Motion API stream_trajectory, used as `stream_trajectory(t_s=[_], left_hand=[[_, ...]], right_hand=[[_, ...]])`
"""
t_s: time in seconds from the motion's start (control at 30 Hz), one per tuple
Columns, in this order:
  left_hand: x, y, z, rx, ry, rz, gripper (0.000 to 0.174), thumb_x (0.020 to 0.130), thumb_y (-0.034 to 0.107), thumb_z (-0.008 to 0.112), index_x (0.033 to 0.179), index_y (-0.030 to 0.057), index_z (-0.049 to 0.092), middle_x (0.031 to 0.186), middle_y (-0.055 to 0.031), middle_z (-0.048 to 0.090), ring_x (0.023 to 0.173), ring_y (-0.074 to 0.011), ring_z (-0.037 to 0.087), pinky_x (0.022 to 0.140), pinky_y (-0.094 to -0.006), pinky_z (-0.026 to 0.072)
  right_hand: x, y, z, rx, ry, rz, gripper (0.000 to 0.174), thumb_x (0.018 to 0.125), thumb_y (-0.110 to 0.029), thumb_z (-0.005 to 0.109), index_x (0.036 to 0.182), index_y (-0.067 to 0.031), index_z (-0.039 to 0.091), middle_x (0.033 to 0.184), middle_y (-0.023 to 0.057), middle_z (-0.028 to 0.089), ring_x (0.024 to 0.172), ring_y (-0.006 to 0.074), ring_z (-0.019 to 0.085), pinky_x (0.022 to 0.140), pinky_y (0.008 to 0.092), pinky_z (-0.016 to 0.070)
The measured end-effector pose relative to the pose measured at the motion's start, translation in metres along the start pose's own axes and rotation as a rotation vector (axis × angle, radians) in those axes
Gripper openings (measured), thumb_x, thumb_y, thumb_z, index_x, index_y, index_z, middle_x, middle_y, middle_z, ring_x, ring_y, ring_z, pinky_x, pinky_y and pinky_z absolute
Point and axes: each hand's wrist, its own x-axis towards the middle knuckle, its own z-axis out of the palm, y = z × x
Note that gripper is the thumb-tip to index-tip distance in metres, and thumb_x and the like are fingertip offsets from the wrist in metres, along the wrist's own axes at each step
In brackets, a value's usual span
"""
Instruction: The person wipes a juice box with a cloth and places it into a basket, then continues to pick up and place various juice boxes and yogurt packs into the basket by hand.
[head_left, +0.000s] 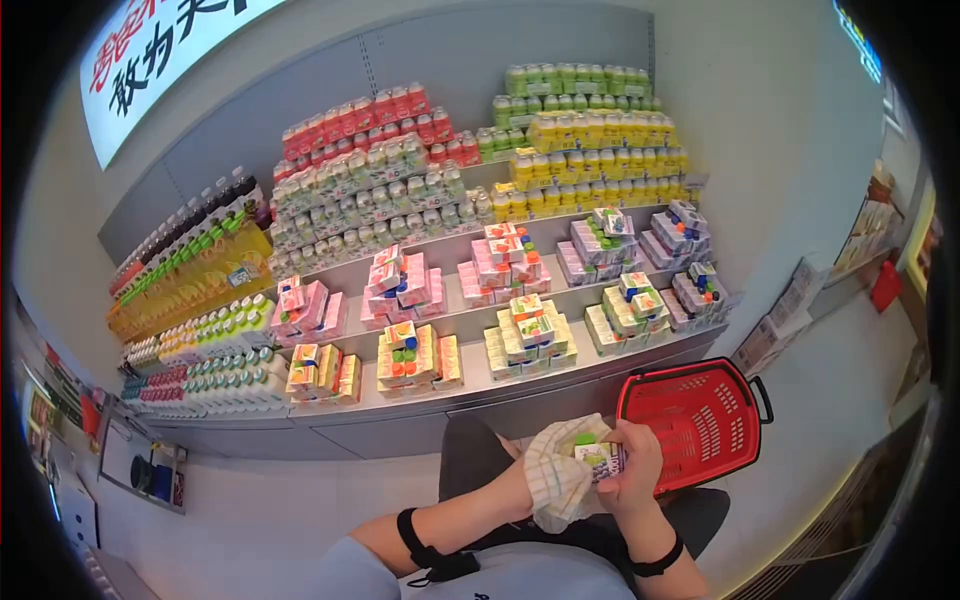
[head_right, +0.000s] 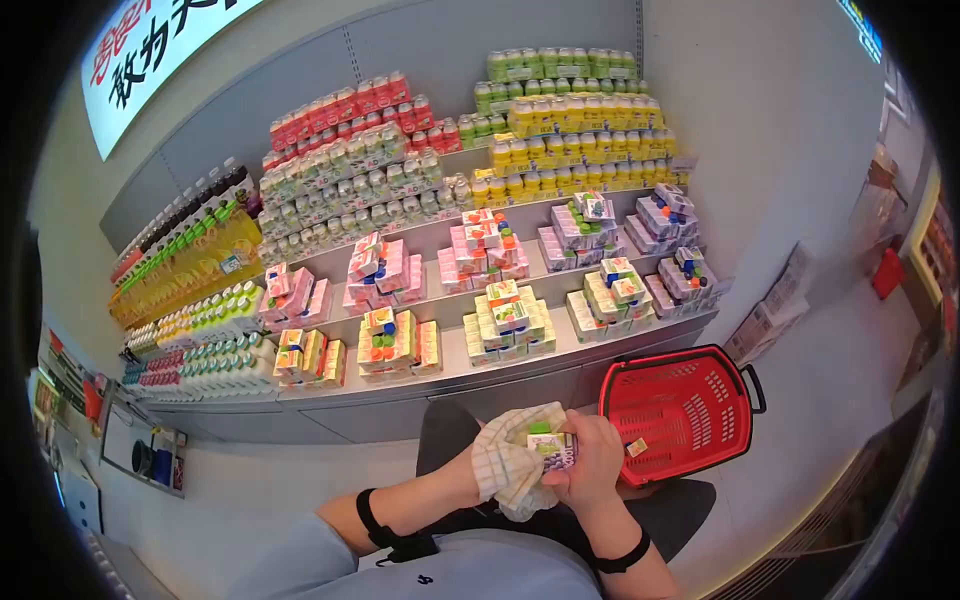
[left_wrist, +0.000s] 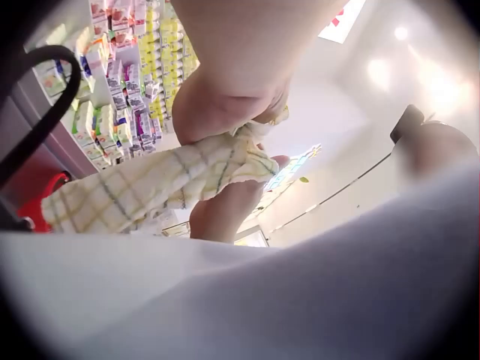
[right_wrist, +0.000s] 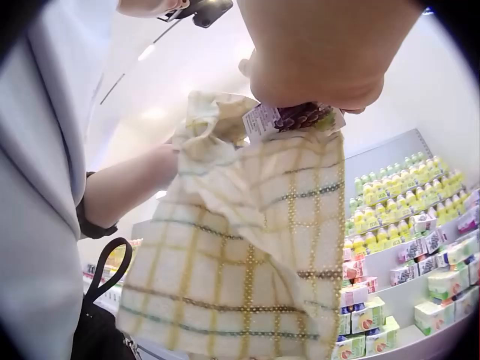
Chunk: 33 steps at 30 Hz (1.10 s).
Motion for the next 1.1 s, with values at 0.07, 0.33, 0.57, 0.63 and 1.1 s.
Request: stream_trajectory(t_s=[0.07, 0.33, 0.57, 0.63, 1.1], left_hand=[[-0.023, 0.037, 0.000, 0.129, -0.028, 0.071, 0.072, 0.084, 0.020, 0.079, 0.144, 0.0057, 0.041, 0.135, -0.0098, 0.054, 0.121, -0.0180, 0.056, 0.098, -0.0342, 0.0514], [0.018, -0.001, 0.024, -0.080, 0.055, -0.048, 0.042, 0.097, 0.014, 0.058, 0.137, 0.0028, 0.048, 0.128, -0.0133, 0.060, 0.114, -0.0252, 0.063, 0.092, -0.0383, 0.0560], [0.017, 0.005, 0.038, -0.045, 0.072, -0.062, 0.045, 0.096, 0.018, 0.062, 0.136, 0.0037, 0.049, 0.126, -0.0126, 0.061, 0.112, -0.0237, 0.063, 0.092, -0.0358, 0.0556], [0.013, -0.002, 0.033, -0.121, 0.104, -0.137, 0.043, 0.096, 0.018, 0.061, 0.135, 0.0045, 0.050, 0.125, -0.0121, 0.061, 0.110, -0.0228, 0.064, 0.090, -0.0345, 0.0559], [0.028, -0.010, 0.042, -0.125, 0.078, -0.086, 0.050, 0.096, 0.016, 0.064, 0.140, 0.0054, 0.043, 0.130, -0.0110, 0.056, 0.117, -0.0206, 0.060, 0.095, -0.0338, 0.0524]], right_hand=[[0.001, -0.026, 0.028, -0.039, 0.078, 0.035, 0.084, 0.087, -0.077, 0.044, 0.124, -0.0017, 0.051, 0.099, 0.0115, 0.065, 0.084, 0.0307, 0.062, 0.071, 0.0427, 0.0468], [0.006, -0.006, -0.023, -0.127, -0.051, -0.009, 0.077, 0.085, -0.068, 0.052, 0.126, -0.0024, 0.055, 0.099, 0.0102, 0.064, 0.090, 0.0295, 0.060, 0.076, 0.0405, 0.0462], [0.004, -0.004, -0.020, -0.087, -0.048, -0.012, 0.079, 0.083, -0.071, 0.052, 0.127, -0.0049, 0.054, 0.097, 0.0099, 0.062, 0.089, 0.0308, 0.059, 0.075, 0.0404, 0.0453], [0.002, -0.005, -0.011, -0.081, -0.052, -0.106, 0.079, 0.083, -0.070, 0.054, 0.128, -0.0051, 0.053, 0.097, 0.0093, 0.061, 0.088, 0.0297, 0.059, 0.075, 0.0395, 0.0453], [0.006, -0.003, -0.019, -0.197, 0.036, -0.225, 0.077, 0.079, -0.070, 0.056, 0.122, -0.0063, 0.059, 0.092, 0.0050, 0.059, 0.086, 0.0241, 0.057, 0.073, 0.0355, 0.0405]])
